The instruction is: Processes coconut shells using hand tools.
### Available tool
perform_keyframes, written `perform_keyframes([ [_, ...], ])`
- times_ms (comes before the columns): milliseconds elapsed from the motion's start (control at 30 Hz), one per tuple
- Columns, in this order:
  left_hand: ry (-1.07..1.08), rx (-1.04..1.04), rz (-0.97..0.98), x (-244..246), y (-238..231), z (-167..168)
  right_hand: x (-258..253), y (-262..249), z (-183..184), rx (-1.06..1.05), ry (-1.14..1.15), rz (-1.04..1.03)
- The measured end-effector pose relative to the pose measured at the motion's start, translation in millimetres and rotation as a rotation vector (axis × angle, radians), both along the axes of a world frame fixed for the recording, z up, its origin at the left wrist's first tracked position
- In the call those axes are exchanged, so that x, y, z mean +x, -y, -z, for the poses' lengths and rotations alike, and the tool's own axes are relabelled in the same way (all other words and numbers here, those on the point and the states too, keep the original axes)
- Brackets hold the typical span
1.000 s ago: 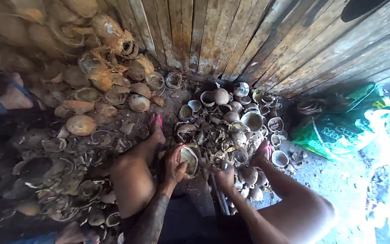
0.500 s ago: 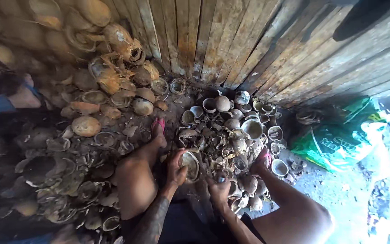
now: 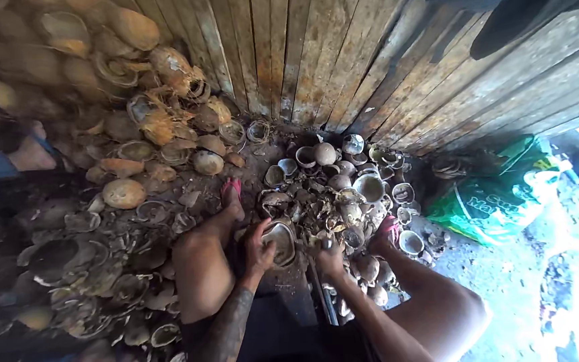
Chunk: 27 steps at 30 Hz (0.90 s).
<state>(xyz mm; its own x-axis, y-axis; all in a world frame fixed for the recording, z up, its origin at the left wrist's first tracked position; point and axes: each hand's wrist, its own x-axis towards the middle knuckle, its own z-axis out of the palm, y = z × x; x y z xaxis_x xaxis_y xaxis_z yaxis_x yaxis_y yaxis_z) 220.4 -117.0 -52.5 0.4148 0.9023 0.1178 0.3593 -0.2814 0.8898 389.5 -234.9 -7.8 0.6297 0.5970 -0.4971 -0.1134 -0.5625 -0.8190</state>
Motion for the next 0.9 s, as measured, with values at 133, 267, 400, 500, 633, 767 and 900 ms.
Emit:
perform_keyframes([
  [133,-0.053,0.022,-0.049,-0.2,0.5,-2.0,43.4,-43.7,-1.2,-0.172,0.013,-0.32],
  [267,-0.044,0.012,-0.078,3.1,6.5,-4.9,31.8,-26.4,-0.5,-0.072,0.166,-0.354],
  [400,-0.007,0.041,-0.145,7.6,11.5,-3.2,-14.1,10.3,-0.8,0.061,0.254,-0.109],
  [500,-0.09,-0.016,-0.183,10.9,15.6,-10.0,-65.5,31.8,3.9,0.161,0.207,0.257],
  [633,-0.113,-0.018,-0.145,10.2,4.2,-9.2,-51.1,13.4,27.2,0.206,0.272,0.334],
  [767,-0.126,-0.046,-0.122,9.3,6.5,-9.5,28.1,-25.4,57.0,0.227,0.217,-0.085],
  [900,-0.194,-0.071,-0.075,2.3,-5.4,-18.2,68.8,-78.4,28.7,0.163,0.245,-0.466],
])
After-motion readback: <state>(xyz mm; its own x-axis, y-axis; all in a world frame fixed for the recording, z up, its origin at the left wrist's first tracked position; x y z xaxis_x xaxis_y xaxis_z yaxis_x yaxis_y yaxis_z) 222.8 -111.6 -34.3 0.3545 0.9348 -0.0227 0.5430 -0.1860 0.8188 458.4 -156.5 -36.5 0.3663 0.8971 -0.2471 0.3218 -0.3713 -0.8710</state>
